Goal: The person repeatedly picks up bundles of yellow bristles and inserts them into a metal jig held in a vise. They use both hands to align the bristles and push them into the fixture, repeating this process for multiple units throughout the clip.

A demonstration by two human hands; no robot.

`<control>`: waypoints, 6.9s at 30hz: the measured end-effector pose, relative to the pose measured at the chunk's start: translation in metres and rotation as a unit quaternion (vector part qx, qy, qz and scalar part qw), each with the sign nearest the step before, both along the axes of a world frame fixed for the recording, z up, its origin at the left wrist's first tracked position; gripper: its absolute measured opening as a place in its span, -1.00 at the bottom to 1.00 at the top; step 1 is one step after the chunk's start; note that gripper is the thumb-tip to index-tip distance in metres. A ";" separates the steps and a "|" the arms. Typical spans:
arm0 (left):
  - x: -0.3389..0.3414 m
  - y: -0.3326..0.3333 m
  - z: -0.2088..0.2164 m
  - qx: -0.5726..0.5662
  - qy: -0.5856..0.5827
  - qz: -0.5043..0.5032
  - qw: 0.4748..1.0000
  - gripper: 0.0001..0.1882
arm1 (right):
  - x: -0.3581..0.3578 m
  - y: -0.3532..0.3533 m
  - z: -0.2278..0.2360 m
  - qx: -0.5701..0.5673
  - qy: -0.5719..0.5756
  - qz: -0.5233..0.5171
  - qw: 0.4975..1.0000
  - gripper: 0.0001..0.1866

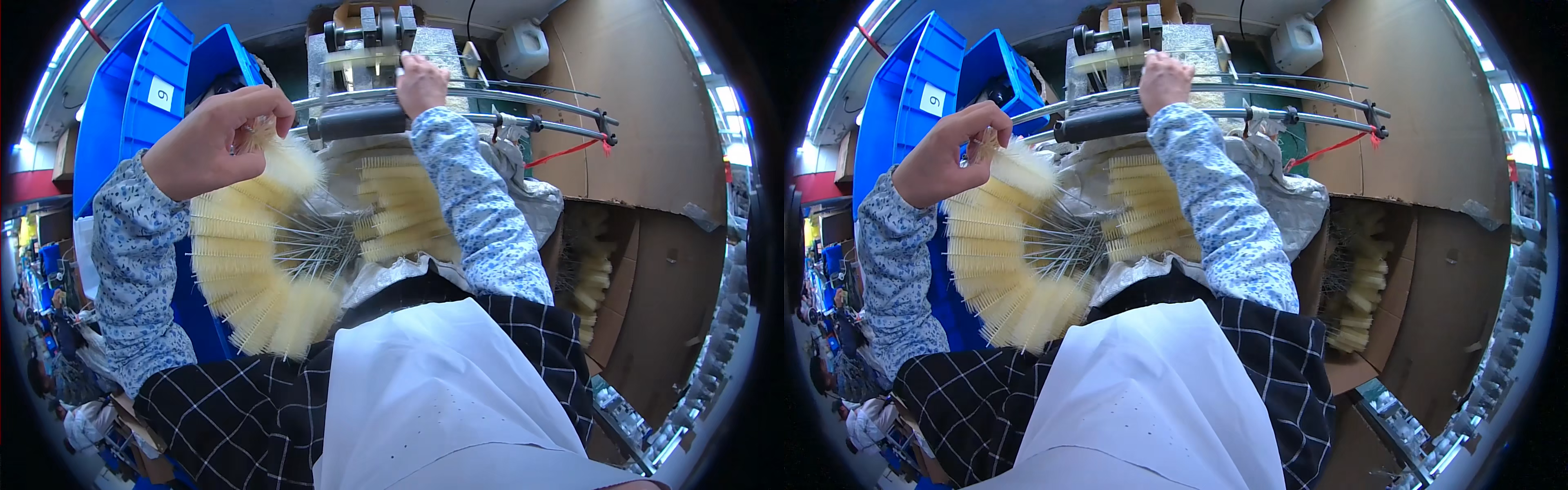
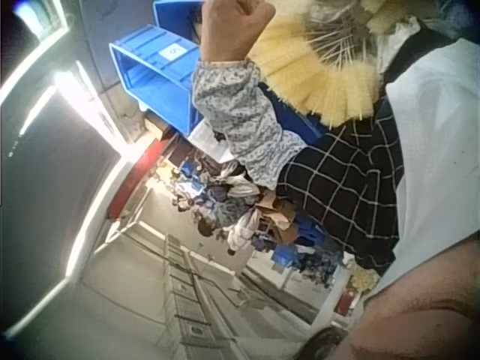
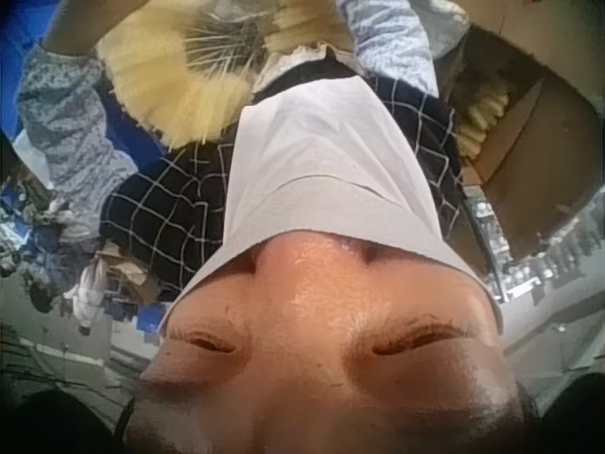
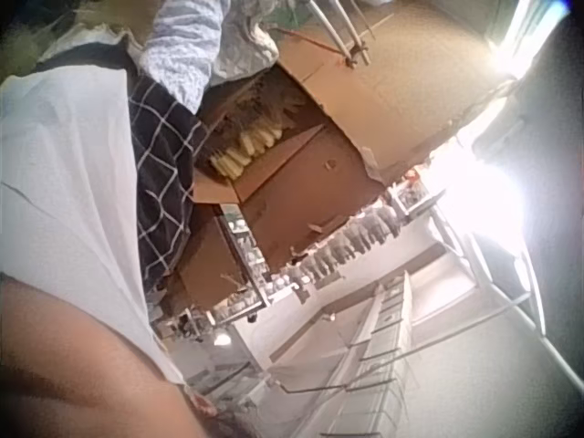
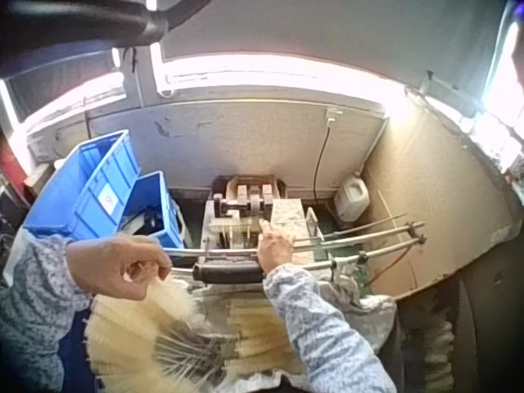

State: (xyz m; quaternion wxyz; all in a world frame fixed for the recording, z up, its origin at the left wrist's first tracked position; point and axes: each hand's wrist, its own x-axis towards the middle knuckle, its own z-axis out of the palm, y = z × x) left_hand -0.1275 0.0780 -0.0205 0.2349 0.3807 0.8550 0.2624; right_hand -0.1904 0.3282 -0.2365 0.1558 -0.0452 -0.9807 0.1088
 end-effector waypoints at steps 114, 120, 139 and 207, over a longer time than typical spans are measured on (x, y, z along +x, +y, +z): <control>-0.005 -0.017 -0.001 0.075 -0.029 0.056 0.995 -0.77 | 0.005 0.009 0.005 -0.016 -0.014 0.003 1.000 -0.79; 0.001 -0.033 0.003 0.068 -0.017 0.086 0.994 -0.75 | 0.008 0.080 -0.001 0.001 -0.002 -0.003 1.000 -0.72; -0.011 -0.031 -0.005 0.175 -0.036 0.023 0.984 -0.71 | 0.041 0.214 0.077 -0.218 -0.204 0.165 0.940 -0.69; 0.050 -0.052 0.016 0.091 -0.025 0.109 0.990 -0.64 | 0.007 0.102 -0.006 -0.003 0.029 -0.003 1.000 -0.65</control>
